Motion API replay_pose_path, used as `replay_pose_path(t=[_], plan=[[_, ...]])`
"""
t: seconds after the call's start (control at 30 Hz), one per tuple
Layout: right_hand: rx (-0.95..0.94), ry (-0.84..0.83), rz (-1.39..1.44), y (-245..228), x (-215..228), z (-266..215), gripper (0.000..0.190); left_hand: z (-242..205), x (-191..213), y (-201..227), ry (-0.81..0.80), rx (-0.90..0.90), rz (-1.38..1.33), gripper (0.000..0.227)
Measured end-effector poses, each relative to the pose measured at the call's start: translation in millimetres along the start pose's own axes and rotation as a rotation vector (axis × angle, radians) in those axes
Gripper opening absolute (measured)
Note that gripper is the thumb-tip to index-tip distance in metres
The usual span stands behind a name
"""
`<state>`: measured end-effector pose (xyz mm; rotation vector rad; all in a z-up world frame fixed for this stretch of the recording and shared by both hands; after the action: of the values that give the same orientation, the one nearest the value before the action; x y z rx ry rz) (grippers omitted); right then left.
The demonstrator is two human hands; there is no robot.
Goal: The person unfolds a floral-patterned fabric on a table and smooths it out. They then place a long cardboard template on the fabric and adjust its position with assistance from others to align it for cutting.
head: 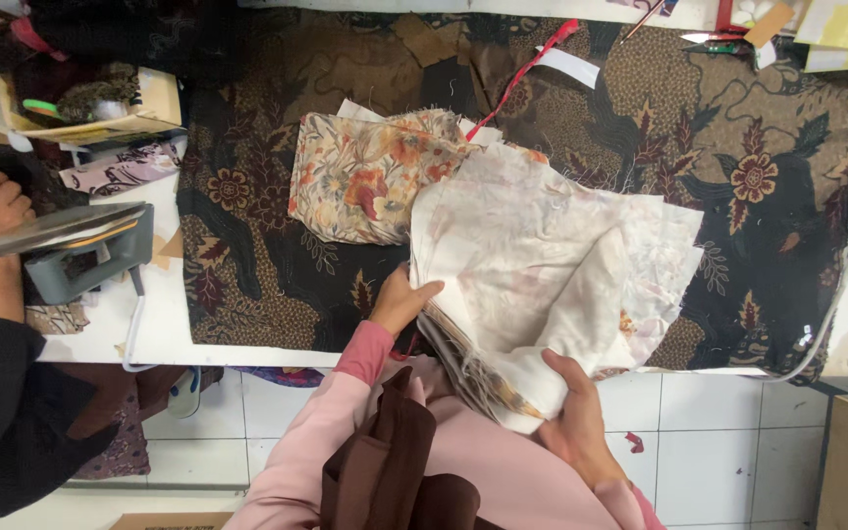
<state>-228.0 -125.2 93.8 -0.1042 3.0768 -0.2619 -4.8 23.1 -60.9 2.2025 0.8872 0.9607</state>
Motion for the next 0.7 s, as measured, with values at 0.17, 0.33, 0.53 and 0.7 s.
replay_pose_path(t=[0.17, 0.33, 0.53, 0.7], plan=[[0.059, -0.052, -0.005, -12, 17, -12, 0.046, 13, -15, 18, -0.046, 0.474, -0.803, 0.075], [0.146, 0.055, 0.011, -25, 37, -24, 0.047, 47, -27, 38, -0.251, 0.611, -1.253, 0.070], [0.335, -0.023, 0.103, -53, 65, -34, 0.053, 91, -40, 58, -0.259, 0.540, -1.323, 0.061], [0.300, -0.064, 0.155, -67, 77, -35, 0.055, 120, -2, 107, -0.198, 0.491, -1.436, 0.060]])
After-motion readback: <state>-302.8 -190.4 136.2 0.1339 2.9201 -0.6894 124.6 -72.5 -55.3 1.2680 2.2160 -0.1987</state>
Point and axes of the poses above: each hand's wrist, its own z-axis towards the middle knuckle, its own x-axis out of the back of the hand, y = z × x, the point moved 4 cm from there along z, towards the middle knuckle, and after that the axes turned 14 degrees about y, right-handed, at the moved point
